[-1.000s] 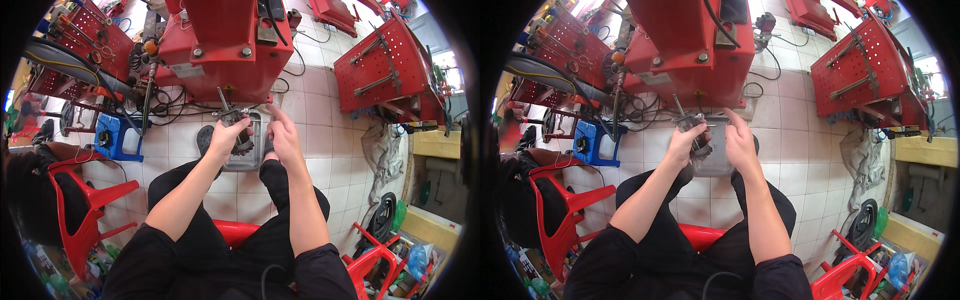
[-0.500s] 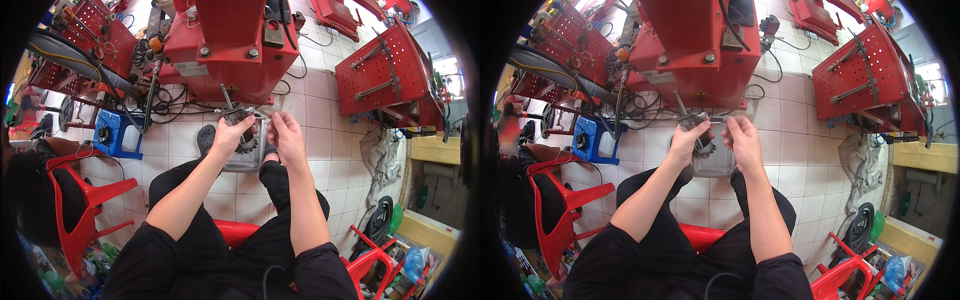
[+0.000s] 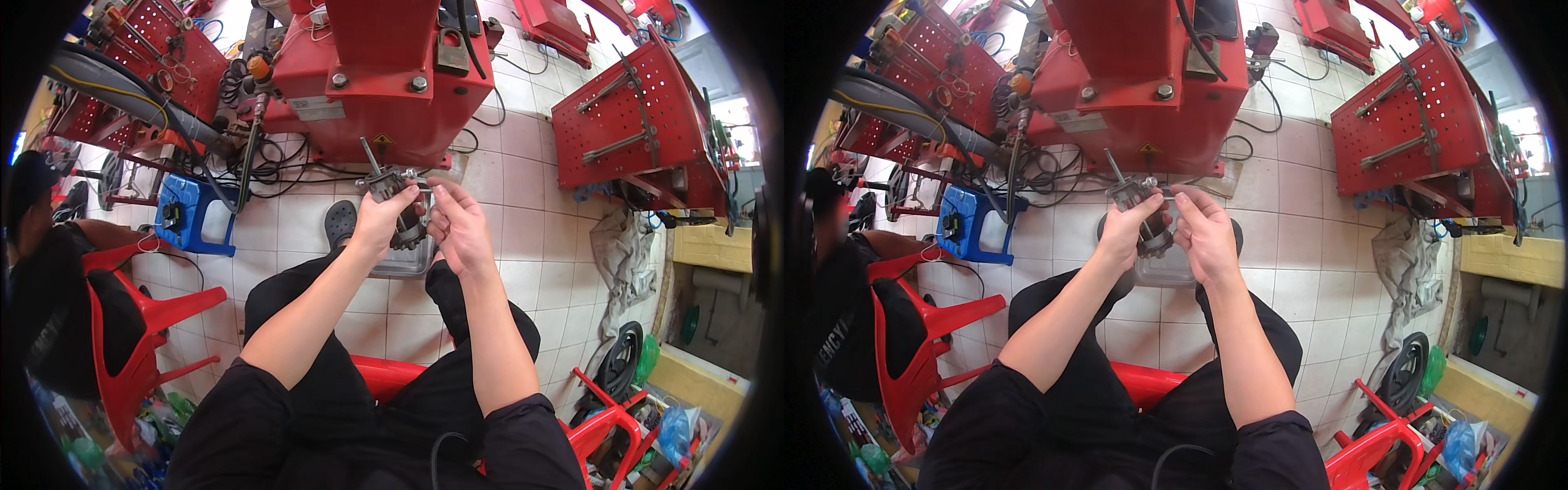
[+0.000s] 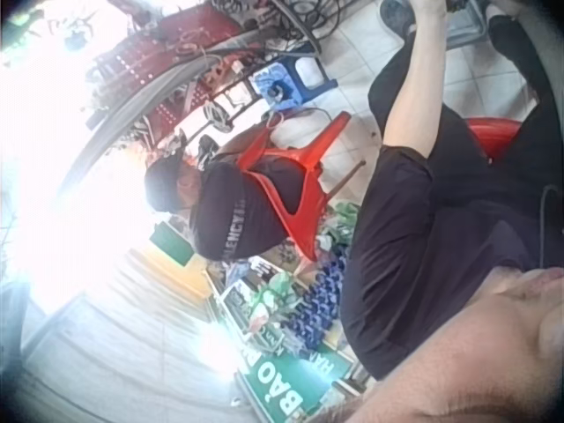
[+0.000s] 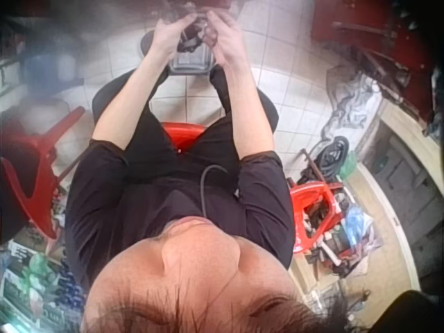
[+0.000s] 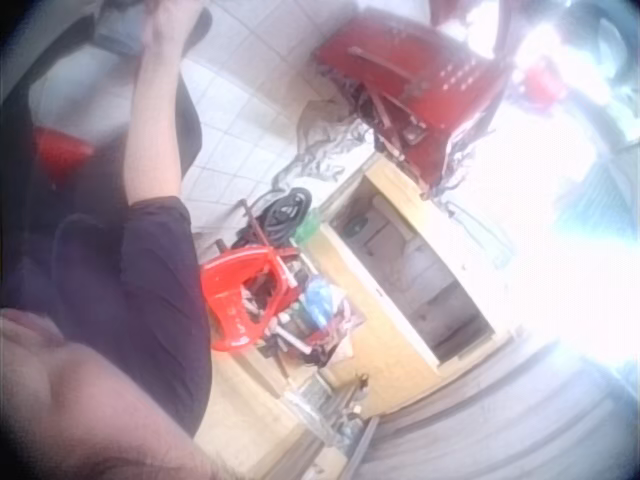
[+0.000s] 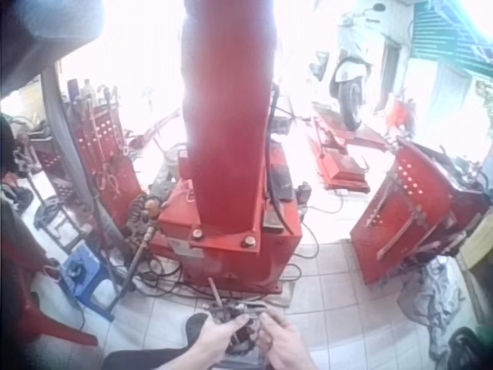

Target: The person sits on a red chair and assembles a cylindrical metal component by hand. They insert a small metal piece into the component, rotate it, and then insert a bolt into a hole, tightening it by hand.

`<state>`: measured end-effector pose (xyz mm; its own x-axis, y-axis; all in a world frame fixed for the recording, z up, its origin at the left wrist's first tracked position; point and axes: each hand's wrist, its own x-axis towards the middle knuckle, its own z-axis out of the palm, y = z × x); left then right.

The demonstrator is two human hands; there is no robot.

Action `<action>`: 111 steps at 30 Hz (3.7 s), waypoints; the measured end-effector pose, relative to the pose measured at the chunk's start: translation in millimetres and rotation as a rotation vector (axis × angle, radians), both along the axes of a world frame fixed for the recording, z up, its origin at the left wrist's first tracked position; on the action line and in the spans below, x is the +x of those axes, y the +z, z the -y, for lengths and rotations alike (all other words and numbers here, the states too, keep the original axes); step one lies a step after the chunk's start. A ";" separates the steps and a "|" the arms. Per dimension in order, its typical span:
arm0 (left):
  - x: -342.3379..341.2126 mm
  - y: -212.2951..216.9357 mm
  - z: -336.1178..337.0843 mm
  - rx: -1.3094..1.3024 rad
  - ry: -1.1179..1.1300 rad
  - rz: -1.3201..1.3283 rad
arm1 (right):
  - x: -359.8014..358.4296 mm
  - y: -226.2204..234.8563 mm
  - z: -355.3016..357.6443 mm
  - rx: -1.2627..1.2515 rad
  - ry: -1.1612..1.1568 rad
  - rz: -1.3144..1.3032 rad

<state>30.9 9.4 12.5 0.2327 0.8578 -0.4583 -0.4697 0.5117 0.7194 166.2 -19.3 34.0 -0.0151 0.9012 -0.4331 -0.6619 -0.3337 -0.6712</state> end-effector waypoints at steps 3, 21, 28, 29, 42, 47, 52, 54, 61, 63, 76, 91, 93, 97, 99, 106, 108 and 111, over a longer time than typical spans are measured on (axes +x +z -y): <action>-0.2 -1.4 -0.7 -0.007 0.008 0.034 | -0.8 1.8 -0.1 0.049 0.002 0.180; -2.9 -4.8 -1.4 0.116 0.000 -0.055 | 0.1 18.1 1.4 0.275 -0.002 1.208; -3.8 -0.1 -2.9 0.102 0.014 -0.071 | 1.1 13.4 1.6 0.247 -0.034 0.965; -4.2 -0.1 -2.9 0.104 0.015 -0.071 | 0.9 14.1 1.4 0.248 -0.037 0.951; -4.1 -0.4 -2.5 0.125 -0.010 -0.046 | 0.2 15.3 0.9 0.282 -0.006 0.965; -4.5 0.5 -3.3 0.147 -0.033 -0.066 | 3.7 13.7 0.7 0.324 0.013 1.086; -5.3 1.5 -3.1 0.160 -0.049 -0.068 | 5.1 16.3 0.4 0.275 0.043 1.150; -6.1 3.0 -2.3 0.135 -0.062 -0.096 | 5.5 13.5 -0.4 0.259 0.045 1.181; -6.1 2.2 -4.4 0.166 -0.051 -0.093 | 11.0 7.4 2.1 0.332 0.048 1.102; -6.1 0.7 -5.5 0.165 -0.030 -0.074 | 14.0 3.8 3.1 0.324 0.062 1.053; -7.6 0.1 -6.8 0.150 -0.026 -0.082 | 12.4 14.5 2.5 0.278 0.064 0.875; -7.0 5.2 -4.5 0.202 -0.108 -0.193 | 12.5 7.9 0.7 0.241 0.151 0.958; -7.1 0.4 -4.5 0.282 -0.134 -0.216 | 14.8 4.7 -0.1 0.241 0.168 0.977; -6.2 -2.2 -4.7 0.351 -0.190 -0.249 | 17.8 0.8 -0.2 0.216 0.199 0.928; -7.3 -3.0 -3.8 0.316 -0.174 -0.183 | 18.5 0.5 -0.2 0.187 0.226 0.866; -9.2 -4.5 -3.5 0.273 -0.100 0.076 | 16.6 3.3 -1.0 0.184 0.263 0.712; -10.0 -5.2 -4.5 0.282 -0.108 0.095 | 17.0 3.7 -1.2 0.165 0.262 0.656; -10.5 -2.0 -3.4 0.266 -0.125 0.096 | 16.5 7.0 -0.5 0.140 0.259 0.573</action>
<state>20.4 12.8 10.6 0.3753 0.9067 -0.1924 -0.4870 0.3696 0.7914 182.7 -18.8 41.0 -0.0409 0.9478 -0.3161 -0.0949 -0.3186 -0.9431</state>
